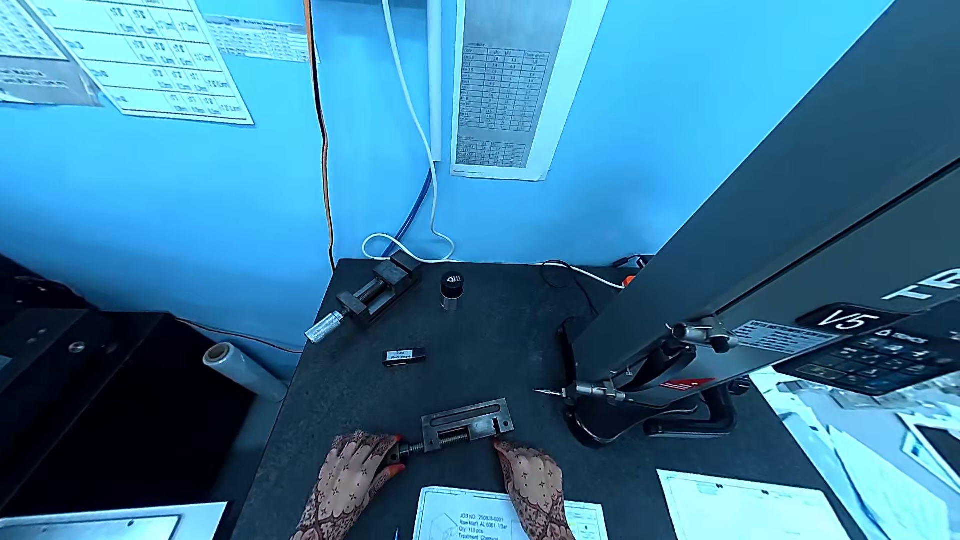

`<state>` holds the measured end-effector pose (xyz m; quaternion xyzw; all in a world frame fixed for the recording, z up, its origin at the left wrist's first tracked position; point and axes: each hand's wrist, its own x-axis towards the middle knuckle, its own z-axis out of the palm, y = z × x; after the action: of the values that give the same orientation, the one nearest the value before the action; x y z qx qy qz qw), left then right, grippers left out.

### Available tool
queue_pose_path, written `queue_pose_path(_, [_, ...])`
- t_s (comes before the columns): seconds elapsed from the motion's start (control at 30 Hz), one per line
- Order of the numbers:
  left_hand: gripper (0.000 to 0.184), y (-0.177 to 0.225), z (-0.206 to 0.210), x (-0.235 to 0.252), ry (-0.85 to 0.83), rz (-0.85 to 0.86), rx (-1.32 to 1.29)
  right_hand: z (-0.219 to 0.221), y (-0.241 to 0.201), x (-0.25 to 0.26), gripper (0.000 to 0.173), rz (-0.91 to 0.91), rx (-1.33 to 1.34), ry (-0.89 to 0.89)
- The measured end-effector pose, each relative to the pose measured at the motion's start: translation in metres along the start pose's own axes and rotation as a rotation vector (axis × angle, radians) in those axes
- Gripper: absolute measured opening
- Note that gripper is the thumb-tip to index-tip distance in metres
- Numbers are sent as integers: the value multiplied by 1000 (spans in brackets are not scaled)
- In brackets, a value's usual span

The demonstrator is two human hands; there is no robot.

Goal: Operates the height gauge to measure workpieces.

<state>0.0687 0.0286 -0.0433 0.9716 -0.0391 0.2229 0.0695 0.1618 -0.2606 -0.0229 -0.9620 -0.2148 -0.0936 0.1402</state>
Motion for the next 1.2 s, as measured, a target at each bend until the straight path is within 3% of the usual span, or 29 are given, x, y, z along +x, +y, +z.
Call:
queue_pose_path(0.17, [52, 0, 1, -1, 11, 20, 42, -2, 3, -2, 20, 0, 19, 14])
queue_pose_path(0.5, [52, 0, -5, 2, -53, 1, -7, 7, 17, 4, 17, -194, -65, 74])
queue_pose_path(0.57, [53, -1, -4, 2, -51, 2, -5, -6, 12, 6, 22, -175, -39, -21])
queue_pose_path(0.63, [52, 0, -4, 3, -43, 2, -6, -35, -4, 13, 30, -79, -14, -261])
queue_pose_path(0.7, [51, 2, -7, 4, -55, -10, -31, -49, -13, 18, 34, -10, 2, -389])
queue_pose_path(0.8, [52, 2, -8, 3, -78, -22, -37, -11, 5, 9, 22, -122, -22, -58])
queue_pose_path(0.83, [52, 2, -8, 3, -84, -22, -35, -6, 8, 8, 22, -131, -22, -37])
queue_pose_path(0.9, [52, 1, -7, 4, -85, -17, -34, -16, 4, 11, 28, -75, 0, -167])
queue_pose_path(1.0, [54, 0, -6, 3, -99, -26, -46, -5, 5, 9, 18, -98, -12, -22])
queue_pose_path(1.1, [53, -1, -7, 4, -119, -44, -102, -57, -21, 27, 35, 106, 22, -514])
queue_pose_path(1.2, [53, -3, -9, 7, -147, -61, -154, -47, -13, 29, 38, 153, 44, -541])
